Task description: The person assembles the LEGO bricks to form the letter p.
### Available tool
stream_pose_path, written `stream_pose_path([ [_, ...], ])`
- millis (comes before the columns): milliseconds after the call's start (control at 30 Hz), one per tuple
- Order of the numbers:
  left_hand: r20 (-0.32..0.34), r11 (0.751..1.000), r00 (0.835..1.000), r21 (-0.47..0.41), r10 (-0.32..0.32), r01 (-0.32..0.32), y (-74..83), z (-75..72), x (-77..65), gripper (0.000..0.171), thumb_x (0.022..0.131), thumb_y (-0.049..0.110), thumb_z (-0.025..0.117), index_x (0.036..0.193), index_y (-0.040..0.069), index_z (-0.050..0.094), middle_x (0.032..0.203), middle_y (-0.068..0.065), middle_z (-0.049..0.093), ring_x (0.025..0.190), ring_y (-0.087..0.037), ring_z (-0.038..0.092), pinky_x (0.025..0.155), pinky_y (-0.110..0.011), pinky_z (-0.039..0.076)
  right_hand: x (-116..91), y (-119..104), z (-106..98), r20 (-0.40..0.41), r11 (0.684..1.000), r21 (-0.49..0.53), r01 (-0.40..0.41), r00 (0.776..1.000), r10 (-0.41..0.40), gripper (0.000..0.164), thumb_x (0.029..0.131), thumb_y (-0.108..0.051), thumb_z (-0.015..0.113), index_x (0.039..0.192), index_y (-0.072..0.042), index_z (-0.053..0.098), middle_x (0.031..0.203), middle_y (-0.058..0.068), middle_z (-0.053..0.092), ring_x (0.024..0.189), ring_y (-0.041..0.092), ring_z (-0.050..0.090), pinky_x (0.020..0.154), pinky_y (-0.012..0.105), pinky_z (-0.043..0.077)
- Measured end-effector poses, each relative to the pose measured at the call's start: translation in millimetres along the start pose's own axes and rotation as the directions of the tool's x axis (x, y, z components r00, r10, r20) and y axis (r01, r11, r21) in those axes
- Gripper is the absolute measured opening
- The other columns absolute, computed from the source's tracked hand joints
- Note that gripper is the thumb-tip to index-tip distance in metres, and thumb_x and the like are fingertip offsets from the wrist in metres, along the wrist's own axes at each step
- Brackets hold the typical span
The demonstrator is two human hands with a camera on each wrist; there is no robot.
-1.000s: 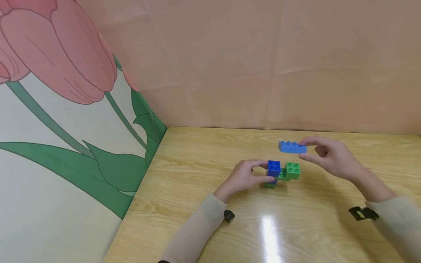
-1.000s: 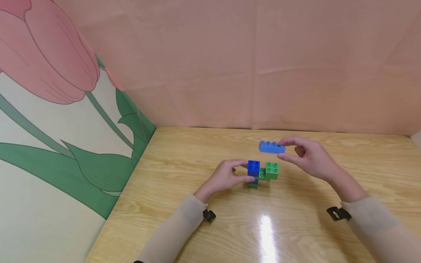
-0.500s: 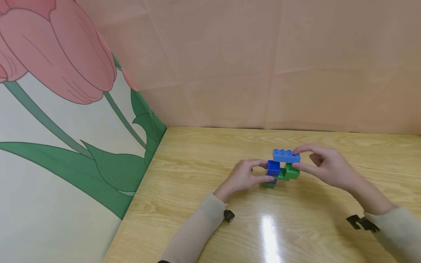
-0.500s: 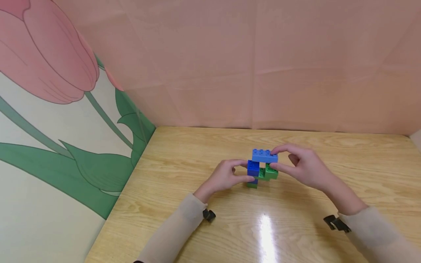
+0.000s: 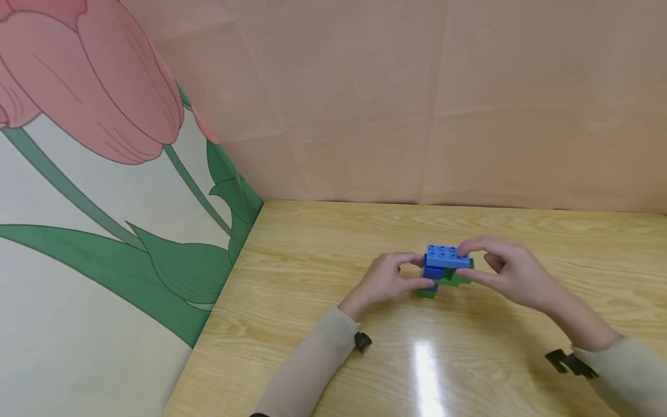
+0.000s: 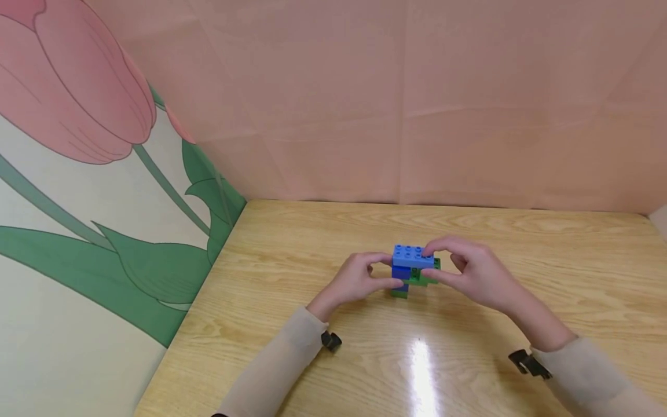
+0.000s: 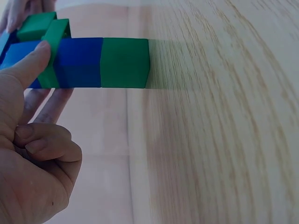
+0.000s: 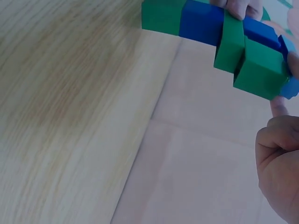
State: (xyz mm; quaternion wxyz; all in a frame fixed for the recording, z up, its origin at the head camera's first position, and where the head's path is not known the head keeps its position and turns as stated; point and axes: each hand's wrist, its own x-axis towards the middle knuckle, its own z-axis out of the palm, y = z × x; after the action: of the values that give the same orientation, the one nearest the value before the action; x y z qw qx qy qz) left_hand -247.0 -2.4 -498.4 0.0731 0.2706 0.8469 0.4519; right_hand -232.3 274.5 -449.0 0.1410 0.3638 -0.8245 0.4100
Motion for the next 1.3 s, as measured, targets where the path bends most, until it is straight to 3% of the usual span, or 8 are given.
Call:
stream_pose_path([
  [400, -0.002, 1.0, 1.0, -0.005, -0.013, 0.013, -0.1, -0.6, -0.2, 0.047, 0.092, 0.047, 0.078, 0.133, 0.024, 0.071, 0.119, 0.018, 0.069, 0.121, -0.008, 0.061, 0.093, -0.037, 0.053, -2, 1, 6, -0.002, 1.0, 0.0, 0.025, 1.0, -0.025, 0.06, 0.068, 0.01, 0.092, 0.116, -0.021, 0.073, 0.109, -0.008, 0.069, 0.055, 0.0, 0.031, 0.048, 0.02, 0.031],
  [667, -0.001, 1.0, 1.0, -0.002, -0.007, 0.007, -0.9, -0.8, 0.9, 0.048, 0.092, 0.046, 0.078, 0.134, 0.023, 0.07, 0.119, 0.017, 0.07, 0.12, -0.011, 0.062, 0.091, -0.037, 0.054, 2, -7, 0, 0.015, 0.998, -0.045, -0.049, 0.999, 0.05, 0.066, 0.077, -0.002, 0.091, 0.136, -0.021, 0.068, 0.119, -0.007, 0.068, 0.048, 0.0, 0.027, 0.045, 0.018, 0.029],
  [967, 0.008, 1.0, 1.0, 0.004, 0.013, -0.013, -1.2, -0.2, 2.7, 0.047, 0.094, 0.046, 0.077, 0.134, 0.023, 0.07, 0.12, 0.016, 0.07, 0.119, -0.012, 0.064, 0.089, -0.034, 0.054, 18, -15, 2, 0.073, 0.98, -0.162, -0.113, 0.989, 0.127, 0.035, 0.087, -0.02, 0.087, 0.119, -0.027, 0.075, 0.107, -0.016, 0.064, 0.06, 0.008, 0.038, 0.05, 0.025, 0.033],
  [1300, 0.004, 1.0, 1.0, -0.008, 0.002, -0.002, -1.2, -0.4, 1.9, 0.045, 0.094, 0.046, 0.077, 0.133, 0.024, 0.071, 0.119, 0.018, 0.069, 0.12, -0.012, 0.063, 0.093, -0.037, 0.054, 19, -17, 4, 0.079, 0.991, -0.111, -0.07, 0.994, 0.079, 0.034, 0.087, -0.014, 0.086, 0.119, -0.022, 0.077, 0.11, -0.008, 0.067, 0.06, 0.006, 0.036, 0.049, 0.023, 0.033],
])
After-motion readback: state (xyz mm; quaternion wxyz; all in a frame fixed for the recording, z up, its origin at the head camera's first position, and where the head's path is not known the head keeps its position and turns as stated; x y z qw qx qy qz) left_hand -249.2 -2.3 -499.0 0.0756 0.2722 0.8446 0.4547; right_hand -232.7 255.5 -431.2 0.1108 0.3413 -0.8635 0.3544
